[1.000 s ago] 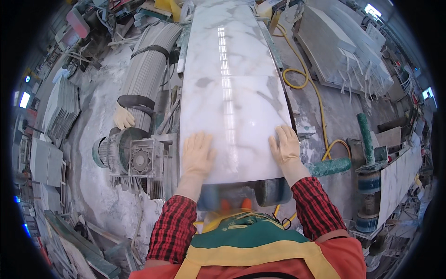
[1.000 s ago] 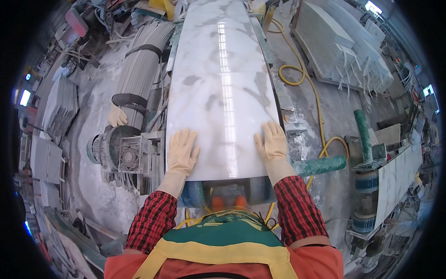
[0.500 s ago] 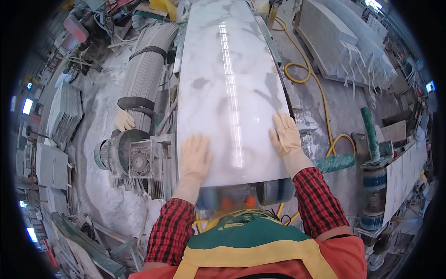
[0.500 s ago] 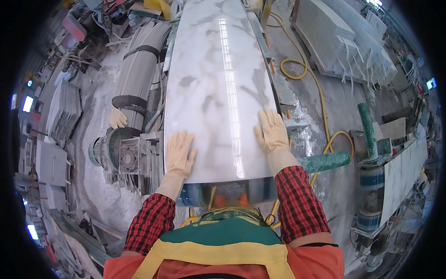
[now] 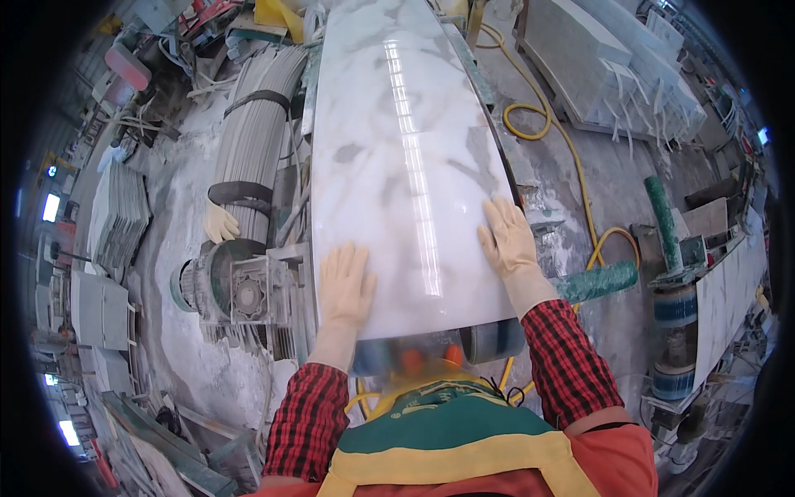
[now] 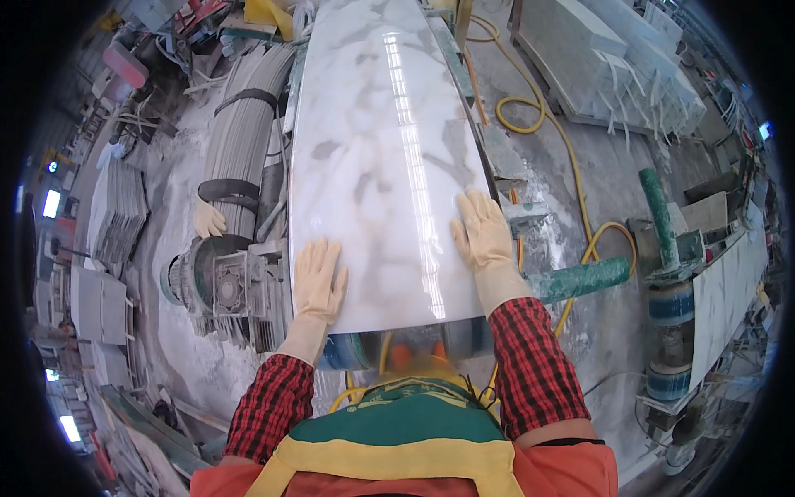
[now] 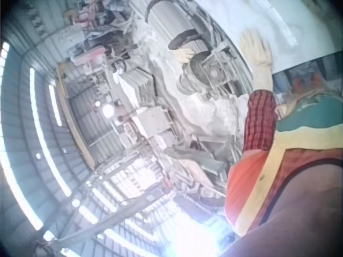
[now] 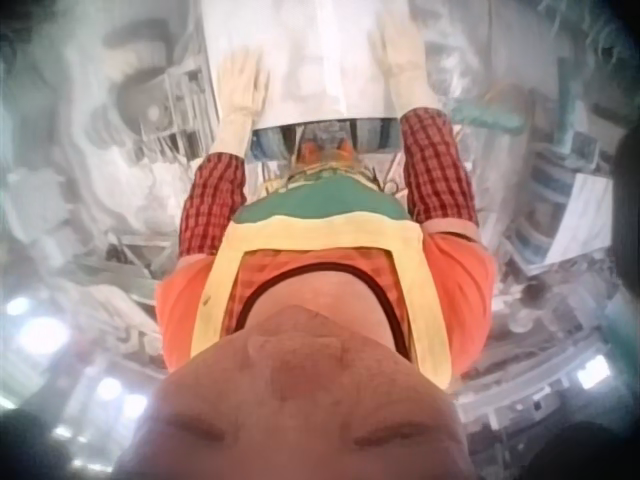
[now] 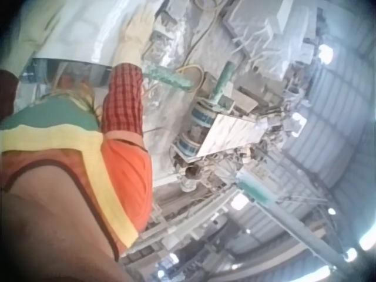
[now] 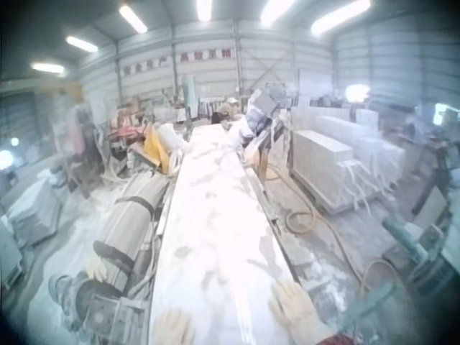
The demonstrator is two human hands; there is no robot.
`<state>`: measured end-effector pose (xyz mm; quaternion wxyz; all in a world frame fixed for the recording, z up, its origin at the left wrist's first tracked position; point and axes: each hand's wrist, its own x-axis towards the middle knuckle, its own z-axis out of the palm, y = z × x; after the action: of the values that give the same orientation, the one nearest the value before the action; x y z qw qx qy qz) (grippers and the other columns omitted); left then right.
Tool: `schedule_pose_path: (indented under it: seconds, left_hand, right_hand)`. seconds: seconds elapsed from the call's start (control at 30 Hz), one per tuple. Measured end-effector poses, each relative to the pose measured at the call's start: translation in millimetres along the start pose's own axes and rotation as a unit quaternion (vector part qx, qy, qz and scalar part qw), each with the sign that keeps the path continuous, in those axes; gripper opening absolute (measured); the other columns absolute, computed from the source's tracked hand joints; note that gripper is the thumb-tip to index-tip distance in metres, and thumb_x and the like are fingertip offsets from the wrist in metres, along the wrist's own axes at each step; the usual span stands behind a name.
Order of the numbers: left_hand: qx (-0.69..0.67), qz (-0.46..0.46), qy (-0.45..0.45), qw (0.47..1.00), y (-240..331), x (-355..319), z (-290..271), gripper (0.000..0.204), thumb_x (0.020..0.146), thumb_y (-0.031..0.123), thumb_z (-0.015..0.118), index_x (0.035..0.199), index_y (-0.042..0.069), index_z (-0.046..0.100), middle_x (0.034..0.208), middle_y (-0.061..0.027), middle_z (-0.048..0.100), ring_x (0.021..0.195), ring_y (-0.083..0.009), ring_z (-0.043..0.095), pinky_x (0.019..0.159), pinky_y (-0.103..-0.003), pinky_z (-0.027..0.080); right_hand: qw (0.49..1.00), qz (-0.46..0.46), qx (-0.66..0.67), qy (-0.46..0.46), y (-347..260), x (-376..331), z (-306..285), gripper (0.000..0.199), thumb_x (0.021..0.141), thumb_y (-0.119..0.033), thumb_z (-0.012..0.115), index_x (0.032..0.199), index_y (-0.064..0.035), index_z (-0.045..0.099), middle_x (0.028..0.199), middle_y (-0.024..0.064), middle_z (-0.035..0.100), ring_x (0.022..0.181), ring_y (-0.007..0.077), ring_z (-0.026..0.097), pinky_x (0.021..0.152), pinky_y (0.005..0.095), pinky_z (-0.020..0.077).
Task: The person repeatedly lifts large white marble-patterned stone slabs from a conveyor belt and places them onto a stack. The person wears gloves and an apron while performing this repetitive task in a factory setting.
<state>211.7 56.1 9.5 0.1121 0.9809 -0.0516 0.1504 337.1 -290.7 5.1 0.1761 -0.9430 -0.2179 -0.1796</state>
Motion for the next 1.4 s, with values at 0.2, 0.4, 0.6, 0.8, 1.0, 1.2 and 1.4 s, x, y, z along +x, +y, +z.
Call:
schedule_pose_path:
  seconds: [0.2,0.4,0.6,0.8,1.0,1.2,1.4]
  left_hand:
    - [-0.008,-0.019,-0.034,0.999,1.7,-4.4,-3.0,0.056,0.097,0.031,0.065,0.149,0.011,0.056,0.155,-0.0215,0.052,0.145,-0.0450,0.044,0.124,-0.053,0.028]
    - [-0.008,-0.026,-0.043,0.999,1.0,-10.2,-1.5,0.056,0.100,0.033,0.062,0.150,0.011,0.055,0.156,-0.0223,0.051,0.146,-0.0457,0.043,0.125,-0.053,0.026]
    - [-0.019,-0.023,-0.036,0.999,1.6,-14.2,-2.8,0.055,0.099,0.031,0.064,0.149,0.010,0.056,0.155,-0.0227,0.052,0.144,-0.0461,0.044,0.125,-0.054,0.028]
    - [-0.014,-0.019,-0.012,1.000,1.3,-18.3,-0.5,0.057,0.093,0.029,0.070,0.145,0.011,0.058,0.153,-0.0201,0.054,0.143,-0.0439,0.046,0.123,-0.053,0.031]
    - [-0.019,-0.016,-0.010,1.000,3.6,-21.0,-2.7,0.056,0.093,0.028,0.069,0.145,0.010,0.058,0.153,-0.0201,0.055,0.143,-0.0436,0.046,0.123,-0.053,0.030]
    - [-0.017,-0.015,-0.004,1.000,4.4,-23.8,-1.8,0.055,0.094,0.029,0.069,0.145,0.010,0.059,0.152,-0.0203,0.056,0.142,-0.0440,0.047,0.123,-0.053,0.030]
    - [-0.010,-0.013,-0.006,1.000,5.9,-26.6,-3.1,0.054,0.094,0.030,0.068,0.144,0.010,0.059,0.151,-0.0215,0.056,0.141,-0.0448,0.048,0.122,-0.054,0.031]
  right_hand:
    - [1.000,-0.011,0.015,0.016,0.2,-2.6,-1.8,0.047,0.094,-0.022,0.063,0.136,-0.0014,0.059,0.142,0.0231,0.058,0.130,0.0425,0.054,0.114,0.0499,0.0413]
    - [0.999,-0.017,0.022,0.021,-3.5,-3.3,-6.4,0.044,0.094,-0.020,0.063,0.134,-0.0013,0.060,0.141,0.0226,0.058,0.130,0.0422,0.054,0.114,0.0495,0.0417]
    - [1.000,-0.007,0.015,0.013,-1.1,-8.5,-2.7,0.046,0.094,-0.021,0.063,0.136,-0.0039,0.060,0.140,0.0211,0.059,0.130,0.0406,0.054,0.117,0.0487,0.0398]
    - [1.000,-0.013,0.022,0.014,-2.4,-10.1,-5.3,0.046,0.093,-0.019,0.064,0.136,-0.0035,0.060,0.140,0.0212,0.059,0.130,0.0402,0.054,0.116,0.0483,0.0401]
    - [1.000,-0.004,0.027,0.010,-6.2,-13.2,-9.2,0.046,0.093,-0.017,0.065,0.136,-0.0037,0.059,0.141,0.0209,0.059,0.131,0.0397,0.054,0.116,0.0475,0.0405]
    - [1.000,-0.003,0.025,0.016,-4.3,-18.1,-6.9,0.045,0.093,-0.017,0.065,0.137,-0.0040,0.059,0.142,0.0205,0.059,0.132,0.0398,0.054,0.116,0.0474,0.0405]
    - [1.000,0.008,0.028,0.003,-7.3,-20.8,-10.9,0.045,0.094,-0.017,0.065,0.137,-0.0044,0.060,0.142,0.0193,0.059,0.131,0.0397,0.054,0.116,0.0479,0.0412]
